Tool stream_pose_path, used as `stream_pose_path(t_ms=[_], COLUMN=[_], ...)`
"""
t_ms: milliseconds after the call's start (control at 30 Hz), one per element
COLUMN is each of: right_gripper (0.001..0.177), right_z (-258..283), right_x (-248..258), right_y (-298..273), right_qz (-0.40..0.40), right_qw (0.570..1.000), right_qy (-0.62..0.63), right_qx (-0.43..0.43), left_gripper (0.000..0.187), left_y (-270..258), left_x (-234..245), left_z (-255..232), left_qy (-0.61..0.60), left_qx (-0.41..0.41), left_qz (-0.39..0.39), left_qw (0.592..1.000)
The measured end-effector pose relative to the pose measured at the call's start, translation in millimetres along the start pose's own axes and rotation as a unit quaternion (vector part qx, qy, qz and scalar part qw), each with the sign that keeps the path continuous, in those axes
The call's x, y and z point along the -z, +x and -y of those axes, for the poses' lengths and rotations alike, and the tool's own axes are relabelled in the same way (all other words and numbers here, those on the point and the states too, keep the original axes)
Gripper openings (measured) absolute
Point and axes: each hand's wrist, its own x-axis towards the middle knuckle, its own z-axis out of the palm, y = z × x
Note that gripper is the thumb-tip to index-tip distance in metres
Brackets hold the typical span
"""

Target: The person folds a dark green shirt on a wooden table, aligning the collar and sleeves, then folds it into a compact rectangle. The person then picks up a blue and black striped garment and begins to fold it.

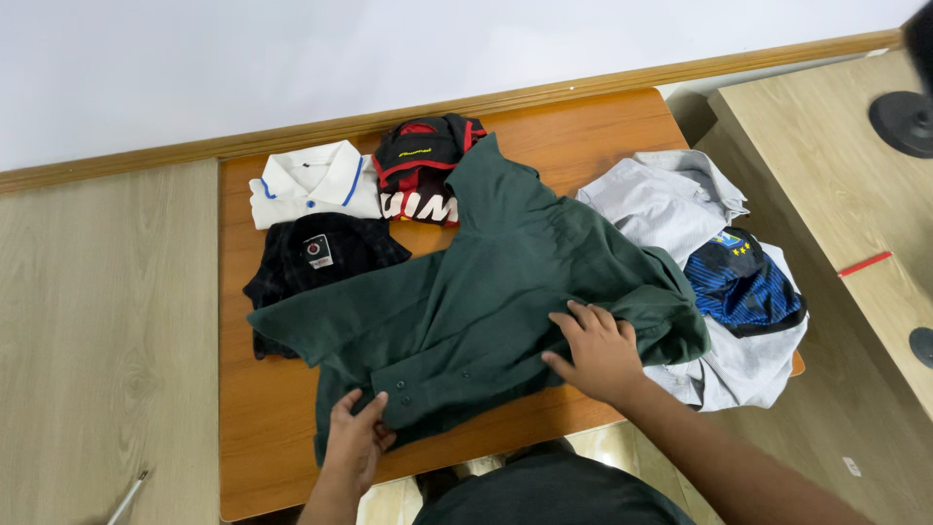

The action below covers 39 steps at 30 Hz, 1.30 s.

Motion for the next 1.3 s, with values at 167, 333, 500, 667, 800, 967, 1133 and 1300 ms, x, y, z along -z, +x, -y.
stream_pose_path(t_ms=[167, 333, 500, 667, 800, 967, 1133, 1300], right_gripper=[0.095, 0.065, 0.057, 0.046, 0.026, 0.020, 0.042, 0.068], right_z=[-14.2, -29.7, -34.3, -32.6, -40.9, -61.1, -82.8, -95.8], right_x=[-17.2, -24.2, -17.9, -7.9, -0.4, 13.4, 25.7, 32.1], right_y=[-12.7, -18.5, -14.1, -8.8, 5.5, 42.7, 86.4, 127.9], right_qz=[-0.009, -0.110, -0.038, -0.094, -0.245, -0.276, -0.219, -0.102], right_qw=[0.997, 0.989, 0.996, 0.994, 0.965, 0.960, 0.973, 0.992], right_qy=[-0.051, -0.083, -0.081, -0.041, -0.029, 0.021, 0.067, 0.059], right_qx=[0.050, 0.048, 0.027, 0.049, 0.090, 0.045, -0.025, -0.055], left_gripper=[0.045, 0.032, 0.038, 0.033, 0.028, 0.029, 0.065, 0.082], left_y=[2.5, 2.3, 2.9, -8.5, -28.0, -43.1, -64.3, -87.4], left_x=[-10.6, -6.5, 9.0, 5.1, -7.0, -27.0, -77.5, -109.8], left_z=[-4.4, -19.0, -15.7, -18.9, -31.5, -44.4, -28.6, -19.7], left_qy=[0.171, 0.295, 0.489, 0.533, 0.435, 0.409, 0.534, 0.699], left_qx=[-0.041, -0.199, -0.177, -0.119, -0.193, -0.382, -0.382, -0.237], left_qz=[0.054, -0.023, -0.060, -0.091, -0.205, -0.245, -0.167, 0.035], left_qw=[0.983, 0.934, 0.852, 0.833, 0.855, 0.792, 0.736, 0.673])
